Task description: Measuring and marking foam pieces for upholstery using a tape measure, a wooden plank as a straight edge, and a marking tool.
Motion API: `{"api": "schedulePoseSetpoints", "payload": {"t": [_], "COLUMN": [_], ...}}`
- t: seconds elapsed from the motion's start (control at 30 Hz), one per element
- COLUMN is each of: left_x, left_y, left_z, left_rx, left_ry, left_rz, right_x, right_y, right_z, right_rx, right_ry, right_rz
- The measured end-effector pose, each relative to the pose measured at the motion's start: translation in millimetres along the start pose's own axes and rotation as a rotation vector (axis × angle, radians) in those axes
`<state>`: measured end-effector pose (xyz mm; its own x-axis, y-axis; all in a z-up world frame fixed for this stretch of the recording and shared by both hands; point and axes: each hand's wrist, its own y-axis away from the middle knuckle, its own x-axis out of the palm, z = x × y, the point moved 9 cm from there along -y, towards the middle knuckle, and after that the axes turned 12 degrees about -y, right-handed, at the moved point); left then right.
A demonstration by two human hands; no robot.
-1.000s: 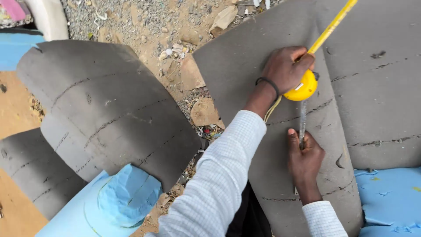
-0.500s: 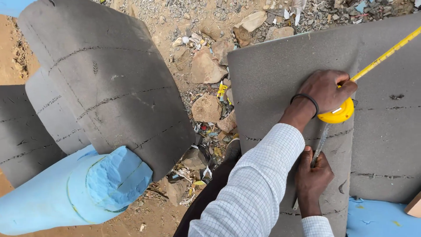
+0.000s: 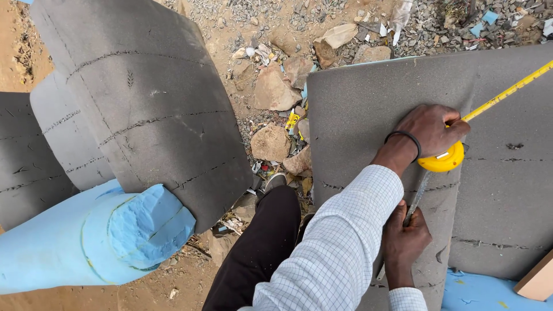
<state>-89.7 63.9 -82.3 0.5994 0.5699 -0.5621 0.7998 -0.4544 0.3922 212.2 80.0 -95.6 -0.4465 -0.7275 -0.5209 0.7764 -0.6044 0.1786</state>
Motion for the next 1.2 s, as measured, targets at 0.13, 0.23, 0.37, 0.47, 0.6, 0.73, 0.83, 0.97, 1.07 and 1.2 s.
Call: {"api": "schedulePoseSetpoints", "payload": {"t": [0.13, 0.23, 0.37, 0.47, 0.6, 0.73, 0.83, 0.97, 1.07, 1.2], "left_x": [2, 3, 12, 11, 6, 9, 10, 6, 7, -2], "left_y": [-3, -5, -9, -8, -2, -7, -7, -5, -6, 3], "left_z": [2, 3, 7, 6, 2, 6, 6, 7, 4, 5], "left_rx": [0.025, 0.017, 0.034, 0.072, 0.040, 0.028, 0.053, 0.048, 0.069, 0.036], "left_ry": [-0.003, -0.003, -0.011, -0.021, -0.051, -0.089, -0.081, -0.084, -0.072, 0.024], "left_rz": [-0.003, -0.010, -0.032, -0.085, -0.086, -0.085, -0.120, -0.093, -0.088, -0.075], "right_x": [1, 3, 2, 1, -3, 0, 1, 0, 0, 3], "right_y": [1, 1, 2, 2, 2, 1, 0, -1, -3, -1], "right_z": [0, -9, -6, -2, 2, -2, -6, -1, -2, -21], "right_rx": [-0.010, -0.017, 0.013, -0.030, 0.051, 0.065, 0.021, 0.045, 0.047, 0.023], "right_ry": [0.011, 0.047, 0.049, 0.062, -0.007, -0.020, -0.006, -0.026, -0.040, -0.090], "right_rz": [-0.005, -0.035, -0.057, -0.055, -0.021, -0.015, -0.027, -0.021, -0.023, -0.049]}}
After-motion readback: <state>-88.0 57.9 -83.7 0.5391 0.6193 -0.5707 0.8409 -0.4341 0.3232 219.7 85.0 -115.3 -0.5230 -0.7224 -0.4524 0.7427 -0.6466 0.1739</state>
